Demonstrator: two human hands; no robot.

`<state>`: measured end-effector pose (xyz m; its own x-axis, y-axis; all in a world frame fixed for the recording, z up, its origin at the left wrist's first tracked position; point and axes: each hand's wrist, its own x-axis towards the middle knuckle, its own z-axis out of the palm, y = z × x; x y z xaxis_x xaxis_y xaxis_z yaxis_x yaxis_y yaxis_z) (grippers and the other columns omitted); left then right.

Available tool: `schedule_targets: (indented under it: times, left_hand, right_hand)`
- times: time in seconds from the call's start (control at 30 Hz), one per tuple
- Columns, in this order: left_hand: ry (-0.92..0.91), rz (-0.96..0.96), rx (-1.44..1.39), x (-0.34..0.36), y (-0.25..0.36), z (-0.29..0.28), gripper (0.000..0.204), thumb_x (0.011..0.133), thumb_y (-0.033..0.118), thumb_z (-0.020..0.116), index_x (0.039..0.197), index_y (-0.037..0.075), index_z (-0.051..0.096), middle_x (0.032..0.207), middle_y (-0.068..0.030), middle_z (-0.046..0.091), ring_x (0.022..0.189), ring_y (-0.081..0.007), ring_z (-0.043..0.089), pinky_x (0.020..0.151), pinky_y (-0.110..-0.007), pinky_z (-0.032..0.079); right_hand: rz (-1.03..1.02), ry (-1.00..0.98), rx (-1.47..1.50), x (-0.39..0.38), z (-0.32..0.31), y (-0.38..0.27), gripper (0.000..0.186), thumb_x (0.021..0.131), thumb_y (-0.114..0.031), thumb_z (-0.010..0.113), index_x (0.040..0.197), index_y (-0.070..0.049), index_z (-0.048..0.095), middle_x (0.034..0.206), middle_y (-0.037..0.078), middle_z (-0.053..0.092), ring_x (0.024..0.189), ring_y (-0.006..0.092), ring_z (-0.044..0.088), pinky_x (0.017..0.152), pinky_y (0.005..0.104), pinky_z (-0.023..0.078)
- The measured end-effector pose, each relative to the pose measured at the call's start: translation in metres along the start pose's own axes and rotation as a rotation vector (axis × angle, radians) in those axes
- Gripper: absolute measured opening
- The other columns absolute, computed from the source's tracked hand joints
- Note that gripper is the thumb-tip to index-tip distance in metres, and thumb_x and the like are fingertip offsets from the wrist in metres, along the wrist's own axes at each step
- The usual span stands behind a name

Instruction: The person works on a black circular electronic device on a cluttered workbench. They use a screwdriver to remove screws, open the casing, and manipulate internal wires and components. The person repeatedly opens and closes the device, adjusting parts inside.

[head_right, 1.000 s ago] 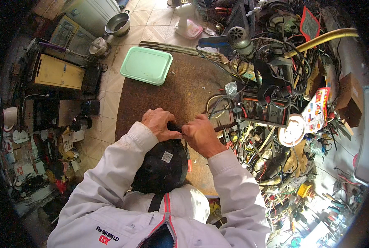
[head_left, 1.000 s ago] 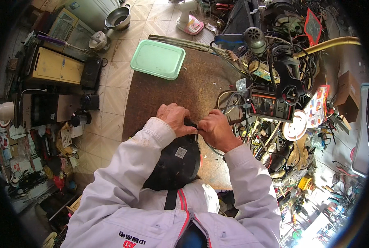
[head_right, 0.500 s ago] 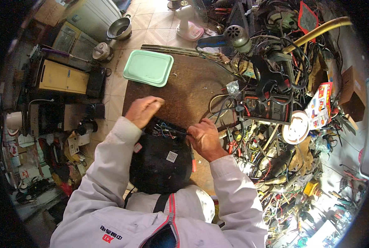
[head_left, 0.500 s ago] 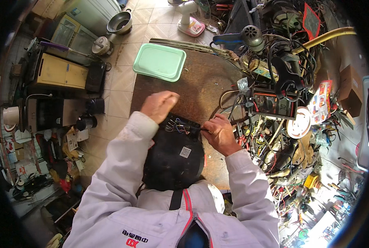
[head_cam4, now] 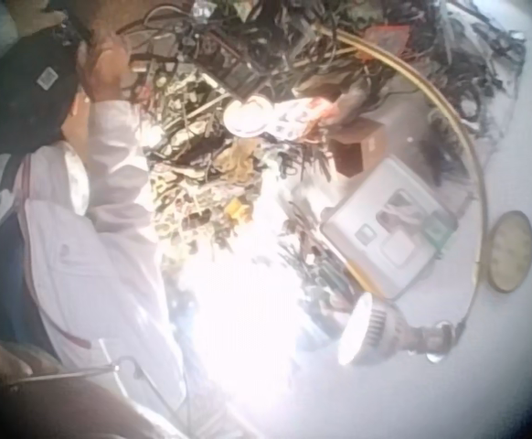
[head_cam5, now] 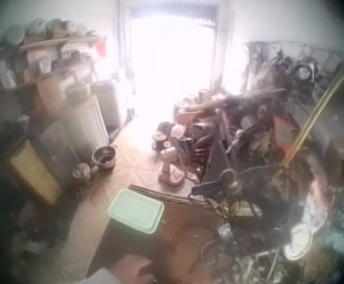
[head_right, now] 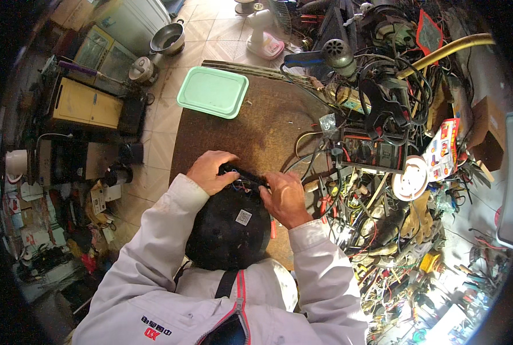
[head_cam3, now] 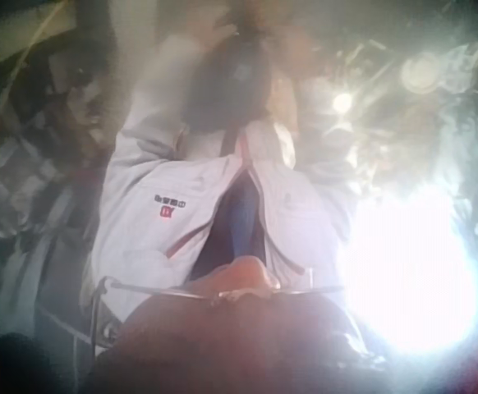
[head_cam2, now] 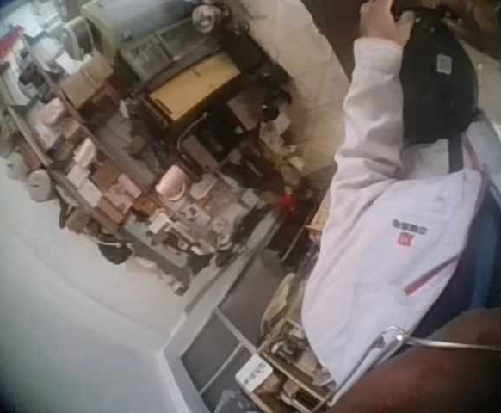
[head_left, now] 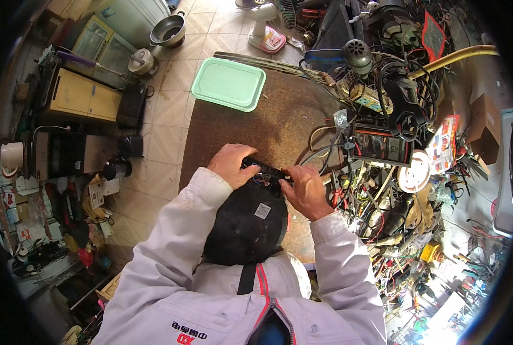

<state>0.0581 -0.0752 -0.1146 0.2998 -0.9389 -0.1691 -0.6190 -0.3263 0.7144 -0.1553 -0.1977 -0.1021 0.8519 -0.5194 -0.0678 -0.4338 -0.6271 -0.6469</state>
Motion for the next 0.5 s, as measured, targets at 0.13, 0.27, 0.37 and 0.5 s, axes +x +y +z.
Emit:
schedule_targets:
  times: [0.13, 0.27, 0.37, 0.5]
  left_hand:
    - [-0.02, -0.016, 0.021, 0.008, -0.001, 0.008, 0.036, 0.08, 0.027, 0.078, 0.106, 0.002, 0.073, 0.106, -0.0188, 0.071, 0.106, -0.0364, 0.063, 0.096, -0.045, 0.049]
    - [-0.041, -0.08, 0.014, 0.015, 0.005, 0.008, 0.033, 0.078, 0.025, 0.081, 0.104, 0.005, 0.075, 0.103, -0.0185, 0.071, 0.105, -0.0367, 0.063, 0.094, -0.044, 0.049]
    - [0.018, -0.095, -0.023, 0.011, 0.008, 0.003, 0.031, 0.077, 0.025, 0.083, 0.101, 0.007, 0.076, 0.098, -0.0168, 0.072, 0.102, -0.0354, 0.065, 0.091, -0.044, 0.05]
    - [0.057, -0.079, -0.082, 0.013, -0.005, 0.011, 0.031, 0.076, 0.028, 0.083, 0.096, 0.005, 0.076, 0.094, -0.0151, 0.073, 0.099, -0.0355, 0.064, 0.089, -0.045, 0.051]
  right_hand:
    - [0.058, 0.093, 0.055, -0.004, 0.018, 0.008, 0.023, 0.082, -0.019, 0.072, 0.097, -0.003, 0.067, 0.092, 0.019, 0.069, 0.089, 0.0401, 0.065, 0.08, 0.048, 0.049]
    - [0.139, 0.051, 0.064, -0.001, 0.016, 0.006, 0.024, 0.082, -0.02, 0.072, 0.097, -0.003, 0.067, 0.089, 0.021, 0.067, 0.085, 0.0434, 0.065, 0.075, 0.0514, 0.05]
    - [0.143, 0.027, 0.1, 0.006, 0.018, 0.006, 0.026, 0.083, -0.019, 0.072, 0.101, -0.002, 0.069, 0.09, 0.021, 0.069, 0.085, 0.0419, 0.067, 0.075, 0.0478, 0.052]
    - [0.158, 0.008, 0.212, 0.012, 0.023, 0.004, 0.024, 0.082, -0.02, 0.071, 0.099, -0.004, 0.069, 0.09, 0.02, 0.069, 0.087, 0.0431, 0.066, 0.077, 0.0505, 0.052]
